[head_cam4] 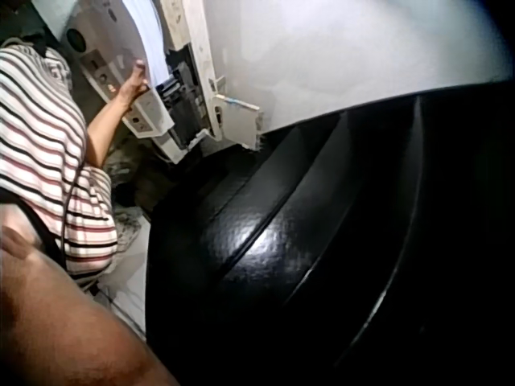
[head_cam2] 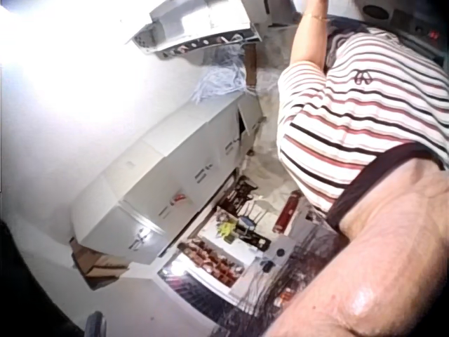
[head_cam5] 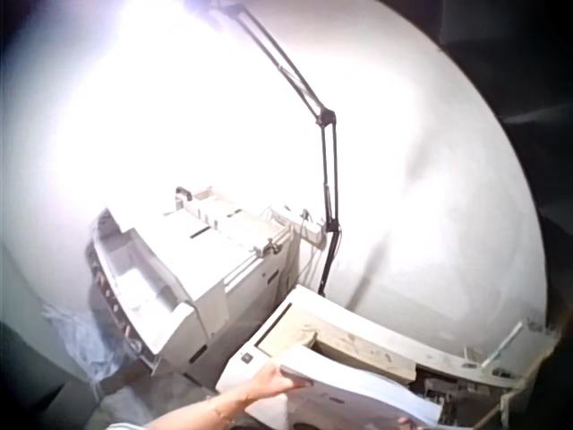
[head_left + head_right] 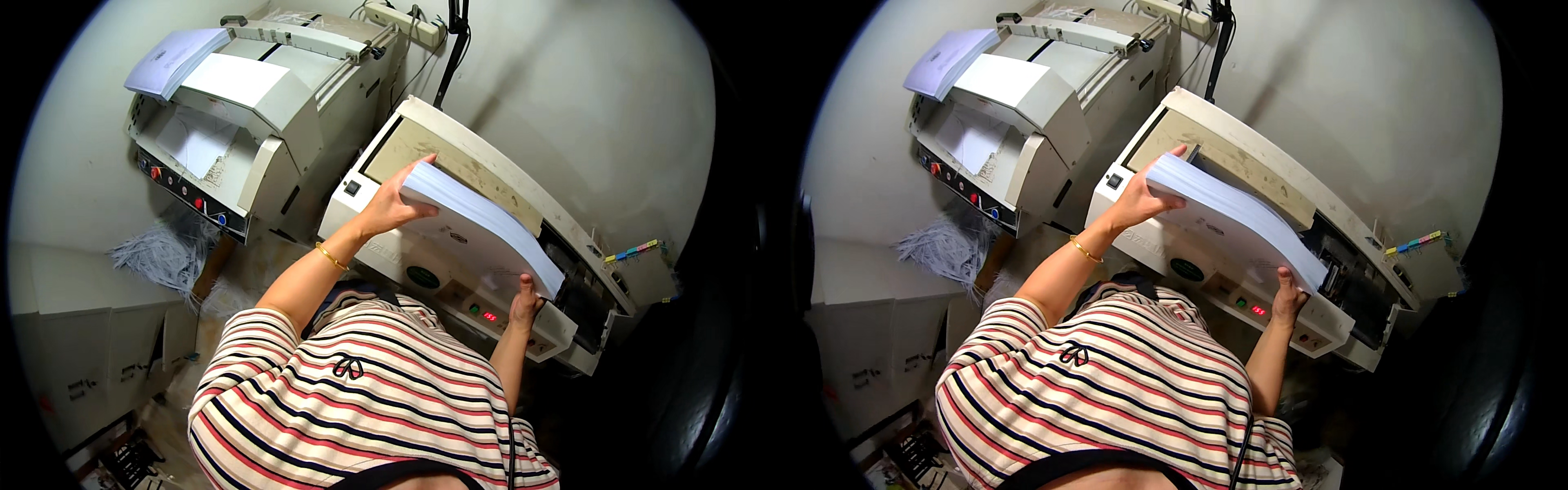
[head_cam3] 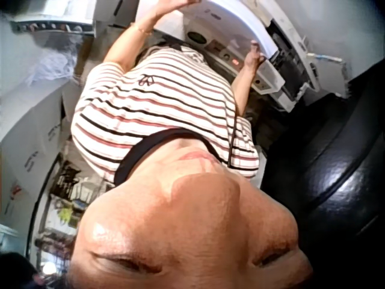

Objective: The person operates a paper processing machine, loading sheets into the input slot and pressing buttons to start the cycle. They retrieve processed sheets, inspect them, and place them on a nearby surface. The person also removes small debris from the machine's internal rollers and continues loading and processing additional sheets.

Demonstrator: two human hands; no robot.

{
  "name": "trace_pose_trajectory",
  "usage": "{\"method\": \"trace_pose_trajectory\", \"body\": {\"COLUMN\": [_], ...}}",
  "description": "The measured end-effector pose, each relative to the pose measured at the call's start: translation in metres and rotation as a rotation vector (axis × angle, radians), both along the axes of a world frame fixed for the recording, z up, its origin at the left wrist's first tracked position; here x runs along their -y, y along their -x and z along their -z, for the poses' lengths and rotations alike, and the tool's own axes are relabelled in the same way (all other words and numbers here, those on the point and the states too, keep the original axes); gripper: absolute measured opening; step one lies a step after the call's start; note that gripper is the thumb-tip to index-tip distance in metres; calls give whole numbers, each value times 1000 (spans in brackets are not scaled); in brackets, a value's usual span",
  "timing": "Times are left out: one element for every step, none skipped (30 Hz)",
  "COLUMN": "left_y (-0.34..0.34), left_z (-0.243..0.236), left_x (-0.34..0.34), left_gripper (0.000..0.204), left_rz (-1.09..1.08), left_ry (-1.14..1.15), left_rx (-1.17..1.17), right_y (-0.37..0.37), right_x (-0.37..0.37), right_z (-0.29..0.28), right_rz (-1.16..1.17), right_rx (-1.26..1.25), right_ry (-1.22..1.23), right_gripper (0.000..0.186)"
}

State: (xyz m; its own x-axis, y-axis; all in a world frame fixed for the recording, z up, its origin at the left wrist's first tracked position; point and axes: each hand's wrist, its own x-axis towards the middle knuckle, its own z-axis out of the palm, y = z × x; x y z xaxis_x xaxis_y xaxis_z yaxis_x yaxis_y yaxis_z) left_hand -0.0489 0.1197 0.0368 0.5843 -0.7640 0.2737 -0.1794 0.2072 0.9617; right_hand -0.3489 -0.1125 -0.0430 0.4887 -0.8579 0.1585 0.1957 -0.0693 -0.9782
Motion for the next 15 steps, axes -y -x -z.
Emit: {"method": "trace_pose_trajectory", "body": {"left_y": [0, 0, -1, -3, -4, -5, -6, -7, -7, -6, -7, -7, -8, -7, -8], "left_z": [-1, -1, 1, 3, 3, 2, 0, -2, -2, -2, -2, -2, -1, 1, 1], "left_x": [0, -1, -3, -6, -6, -4, -3, -4, -3, -3, -3, -2, -2, -3, -3], "left_gripper": [92, 92, 93, 94, 95, 97, 100, 102, 102, 101, 101, 101, 100, 100, 100], "left_rz": [-15, -35, -44, -53, -56, -34, -12, 9, 28, 48, 71, 56, 42, 29, 37], "left_ry": [0, -4, -10, -18, -20, -22, -24, -28, -23, -17, -11, -6, -1, 2, 6], "left_rx": [29, 57, 93, 130, 165, 143, 121, 102, 51, 1, -47, -33, -19, -7, 6], "right_y": [3, 0, -3, -6, -7, -5, -2, -3, -3, -3, -4, -5, -5, -4, -3], "right_x": [1, -2, -6, -11, -15, -12, -9, -9, -9, -10, -11, -11, -11, -13, -12], "right_z": [1, -4, -9, -13, -21, -20, -15, -17, -18, -19, -21, -22, -24, -24, -24], "right_rz": [2, -1, -2, -4, 0, -5, -10, -17, -30, -43, -53, -61, -69, -75, -80], "right_rx": [-21, -44, -12, 19, 49, 43, 36, 32, 18, 4, -8, -3, 3, 7, -7], "right_ry": [-10, -23, -8, 6, 25, 36, 46, 54, 51, 47, 44, 40, 36, 30, 38], "right_gripper": [61, 61, 62, 62, 62, 62, 61, 61, 61, 62, 62, 63, 64, 64, 66]}}
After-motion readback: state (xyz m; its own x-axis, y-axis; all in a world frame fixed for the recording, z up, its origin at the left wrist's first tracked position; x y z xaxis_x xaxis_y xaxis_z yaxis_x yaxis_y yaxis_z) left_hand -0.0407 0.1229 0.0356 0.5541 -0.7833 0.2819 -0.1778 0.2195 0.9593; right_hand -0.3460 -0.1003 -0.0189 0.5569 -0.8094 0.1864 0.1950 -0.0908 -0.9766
